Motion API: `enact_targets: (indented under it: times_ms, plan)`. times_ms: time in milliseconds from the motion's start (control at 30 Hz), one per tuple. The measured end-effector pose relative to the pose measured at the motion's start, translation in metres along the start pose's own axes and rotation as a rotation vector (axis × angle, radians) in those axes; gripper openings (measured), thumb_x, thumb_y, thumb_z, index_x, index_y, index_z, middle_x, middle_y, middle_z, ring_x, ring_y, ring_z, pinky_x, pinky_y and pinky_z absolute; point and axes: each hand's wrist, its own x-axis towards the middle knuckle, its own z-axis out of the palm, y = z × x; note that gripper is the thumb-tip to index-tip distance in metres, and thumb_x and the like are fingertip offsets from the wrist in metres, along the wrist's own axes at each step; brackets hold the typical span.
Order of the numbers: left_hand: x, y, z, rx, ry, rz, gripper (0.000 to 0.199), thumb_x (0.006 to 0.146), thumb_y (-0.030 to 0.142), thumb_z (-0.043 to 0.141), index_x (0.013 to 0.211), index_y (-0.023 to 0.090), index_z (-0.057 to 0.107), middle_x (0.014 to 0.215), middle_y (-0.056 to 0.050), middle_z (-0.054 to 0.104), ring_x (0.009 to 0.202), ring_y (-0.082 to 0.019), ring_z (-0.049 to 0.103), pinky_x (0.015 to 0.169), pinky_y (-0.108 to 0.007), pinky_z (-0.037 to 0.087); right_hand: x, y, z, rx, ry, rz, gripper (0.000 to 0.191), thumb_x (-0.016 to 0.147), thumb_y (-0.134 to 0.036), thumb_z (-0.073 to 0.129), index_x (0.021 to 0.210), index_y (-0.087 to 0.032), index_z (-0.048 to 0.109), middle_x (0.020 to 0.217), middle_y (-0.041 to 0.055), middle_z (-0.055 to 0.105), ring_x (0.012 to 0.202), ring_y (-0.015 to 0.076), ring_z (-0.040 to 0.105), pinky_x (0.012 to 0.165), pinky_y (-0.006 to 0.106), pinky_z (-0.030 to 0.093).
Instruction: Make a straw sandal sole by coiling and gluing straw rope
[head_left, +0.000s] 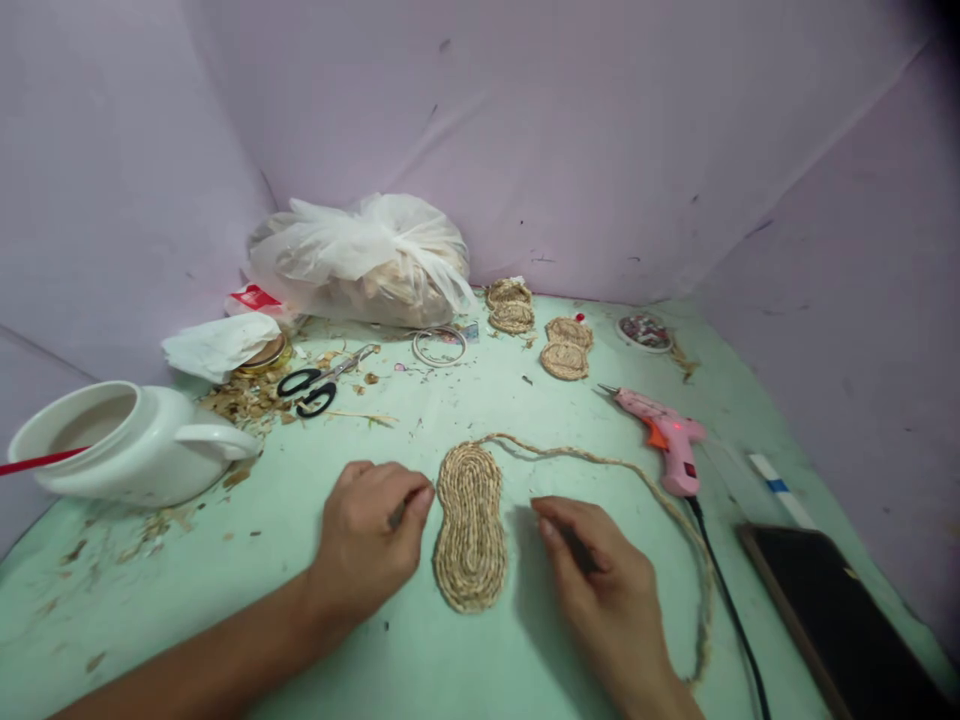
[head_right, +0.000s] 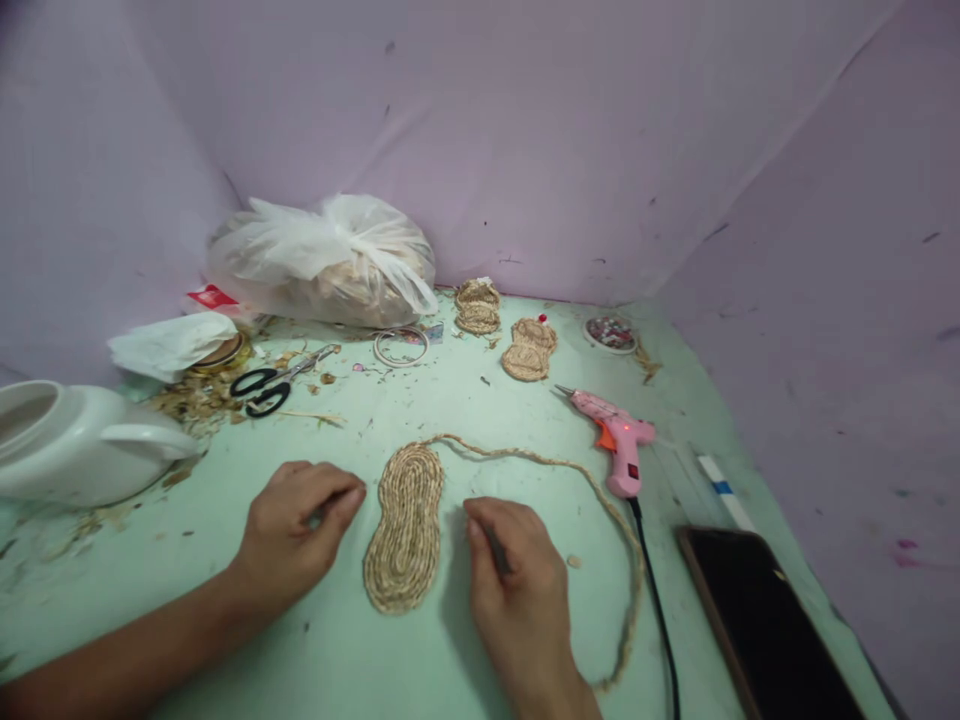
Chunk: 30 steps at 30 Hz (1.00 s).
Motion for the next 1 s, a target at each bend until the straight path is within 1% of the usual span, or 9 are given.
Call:
enact_targets:
  times_ms: [100,267,467,600,700,800,900,933,1000]
  plan:
    - [0.005,-0.002,0.0,-0.069,0.075,-0.113,0.014,0.08,0.024,0.047,0.072,0.018,0.058,0.062,0.001,0.059,0.06,-0.014,0.052,0.068,-0.03,0.039,0.0,0.006,-0.009,-0.012,0.073,0.027,0.013,0.081,-0.023,0.052,0.086,-0.021,0.063,0.086,0.0054,0.066,0.082,0.0197,0.061,0.076,0.035,0.049]
    - [0.007,0.001,0.006,-0.185,0.036,-0.307,0.01,0.072,0.028,0.055,0.069,0.018,0.055,0.061,0.001,0.057,0.06,-0.014,0.052,0.061,-0.026,0.042,-0.004,0.002,-0.013,-0.009,0.072,0.022,0.012,0.08,-0.025,0.053,0.088,-0.021,0.061,0.087,0.005,0.065,0.085,0.0197,0.06,0.076,0.034,0.049]
    - [0.01,0.003,0.004,-0.307,0.045,-0.409,0.019,0.069,0.03,0.056,0.054,0.019,0.051,0.051,0.002,0.052,0.054,-0.012,0.048,0.054,-0.024,0.04,-0.005,-0.004,-0.012,-0.006,0.073,0.028,0.011,0.078,-0.029,0.056,0.086,-0.021,0.059,0.086,0.005,0.063,0.083,0.0204,0.06,0.076,0.035,0.048]
    - [0.009,0.005,0.002,-0.407,-0.014,-0.377,0.023,0.072,0.031,0.052,0.052,0.018,0.052,0.048,0.002,0.051,0.048,-0.011,0.046,0.048,-0.022,0.038,-0.004,-0.004,-0.013,0.018,0.092,0.061,0.009,0.08,-0.027,0.053,0.085,-0.021,0.058,0.085,0.0041,0.063,0.084,0.0198,0.06,0.075,0.033,0.048]
    - [0.008,0.007,-0.001,-0.401,-0.047,-0.331,0.026,0.073,0.032,0.049,0.05,0.018,0.049,0.043,0.004,0.043,0.042,-0.009,0.037,0.043,-0.021,0.032,-0.003,-0.004,-0.013,0.037,0.105,0.091,0.01,0.08,-0.027,0.052,0.085,-0.022,0.059,0.084,0.0035,0.063,0.083,0.0195,0.059,0.074,0.032,0.049]
    - [0.007,0.009,-0.004,-0.368,-0.049,-0.262,0.036,0.075,0.033,0.046,0.044,0.018,0.036,0.041,0.005,0.029,0.041,-0.007,0.028,0.042,-0.021,0.027,-0.003,-0.004,-0.013,0.053,0.108,0.098,0.009,0.08,-0.025,0.052,0.084,-0.022,0.059,0.084,0.0028,0.063,0.083,0.0185,0.059,0.074,0.031,0.048]
    - [0.005,0.008,-0.004,-0.317,-0.003,-0.227,0.043,0.077,0.031,0.044,0.041,0.019,0.025,0.042,0.005,0.022,0.041,-0.007,0.024,0.042,-0.022,0.024,-0.003,-0.004,-0.013,0.062,0.095,0.099,0.008,0.08,-0.024,0.052,0.084,-0.022,0.059,0.083,0.0023,0.063,0.082,0.0179,0.059,0.074,0.03,0.048]
    - [0.005,0.008,-0.003,-0.305,0.006,-0.23,0.042,0.078,0.03,0.044,0.042,0.019,0.026,0.042,0.005,0.023,0.041,-0.007,0.026,0.043,-0.022,0.026,-0.003,-0.004,-0.013,0.06,0.091,0.104,0.008,0.08,-0.025,0.052,0.083,-0.022,0.059,0.083,0.0023,0.064,0.081,0.0178,0.06,0.074,0.03,0.048]
    - [0.005,0.006,0.0,-0.305,0.018,-0.233,0.032,0.08,0.028,0.042,0.049,0.018,0.042,0.047,0.004,0.038,0.044,-0.009,0.038,0.047,-0.022,0.034,-0.003,-0.005,-0.014,0.055,0.081,0.118,0.009,0.08,-0.025,0.052,0.082,-0.022,0.06,0.082,0.0024,0.064,0.079,0.0179,0.06,0.072,0.029,0.049]
